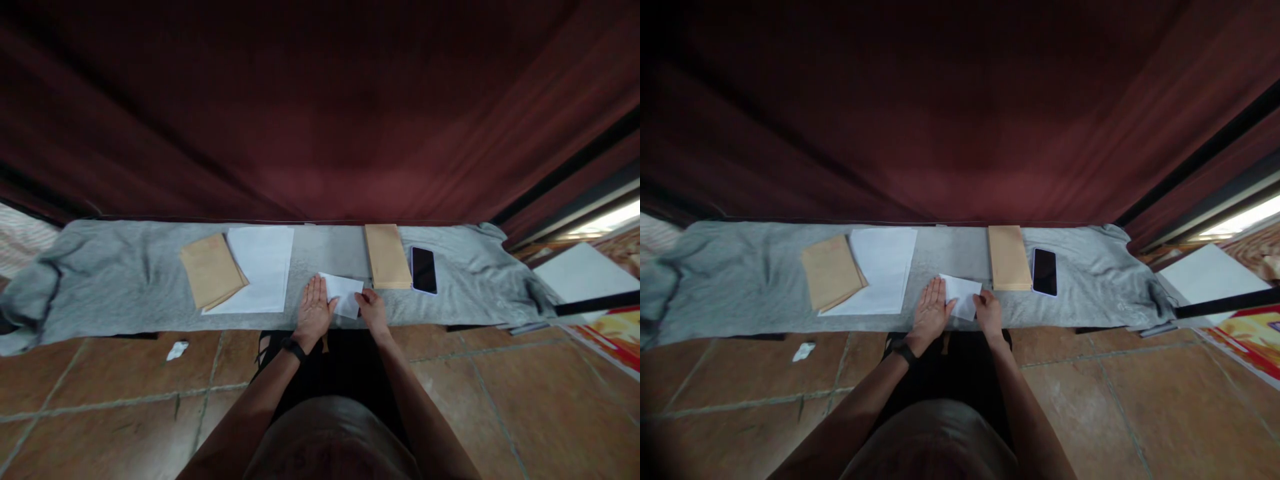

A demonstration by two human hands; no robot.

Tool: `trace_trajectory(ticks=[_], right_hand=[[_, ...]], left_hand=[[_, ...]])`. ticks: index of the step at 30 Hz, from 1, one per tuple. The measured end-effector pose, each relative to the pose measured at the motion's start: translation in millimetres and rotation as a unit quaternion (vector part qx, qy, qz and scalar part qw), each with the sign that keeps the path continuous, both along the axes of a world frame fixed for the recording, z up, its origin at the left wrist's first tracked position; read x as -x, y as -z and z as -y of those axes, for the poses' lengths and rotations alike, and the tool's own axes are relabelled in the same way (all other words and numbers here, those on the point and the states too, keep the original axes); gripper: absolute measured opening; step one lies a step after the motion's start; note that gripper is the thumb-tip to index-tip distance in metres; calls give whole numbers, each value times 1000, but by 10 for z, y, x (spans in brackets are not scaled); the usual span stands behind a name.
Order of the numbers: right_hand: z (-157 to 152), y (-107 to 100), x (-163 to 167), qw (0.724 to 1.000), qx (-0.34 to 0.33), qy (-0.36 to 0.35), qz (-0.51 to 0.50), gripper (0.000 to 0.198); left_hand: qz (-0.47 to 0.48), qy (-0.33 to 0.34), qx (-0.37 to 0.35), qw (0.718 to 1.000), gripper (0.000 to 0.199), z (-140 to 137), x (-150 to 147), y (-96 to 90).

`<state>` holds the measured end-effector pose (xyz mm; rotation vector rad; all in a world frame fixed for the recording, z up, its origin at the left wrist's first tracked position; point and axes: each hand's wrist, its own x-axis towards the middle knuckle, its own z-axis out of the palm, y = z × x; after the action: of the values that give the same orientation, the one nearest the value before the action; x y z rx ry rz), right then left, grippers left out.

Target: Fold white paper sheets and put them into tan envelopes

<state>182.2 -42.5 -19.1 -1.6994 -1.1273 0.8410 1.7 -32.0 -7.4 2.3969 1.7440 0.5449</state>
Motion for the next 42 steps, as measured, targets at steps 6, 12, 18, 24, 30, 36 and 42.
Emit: trace_trajectory(ticks=[6,12,18,24,30,36,42], right_hand=[[12,-18,-2,999,-12,-6,-34,27],[-15,-133,11,994,-40,-26,-95,32],[-172,-435,-31,988,-91,-54,-111,33],[-321,-529,-118,978,-174,-68,-94,15],[-252,-263,-148,978,-195,-73,20,21],[-91,-23,-175,971,-156,-92,157,34],[50,30,-278,943,-163,-141,255,45]], left_hand=[[32,-18,-5,999,57,83,240,-7],[276,-47,45,959,47,-148,352,-162],[364,-81,54,926,16,-544,444,-522],[330,11,-59,942,5,-538,500,-680],[198,89,-84,973,17,-335,536,-411],[57,129,-35,989,21,-121,581,-151],[-34,160,-49,985,32,-21,605,-78]])
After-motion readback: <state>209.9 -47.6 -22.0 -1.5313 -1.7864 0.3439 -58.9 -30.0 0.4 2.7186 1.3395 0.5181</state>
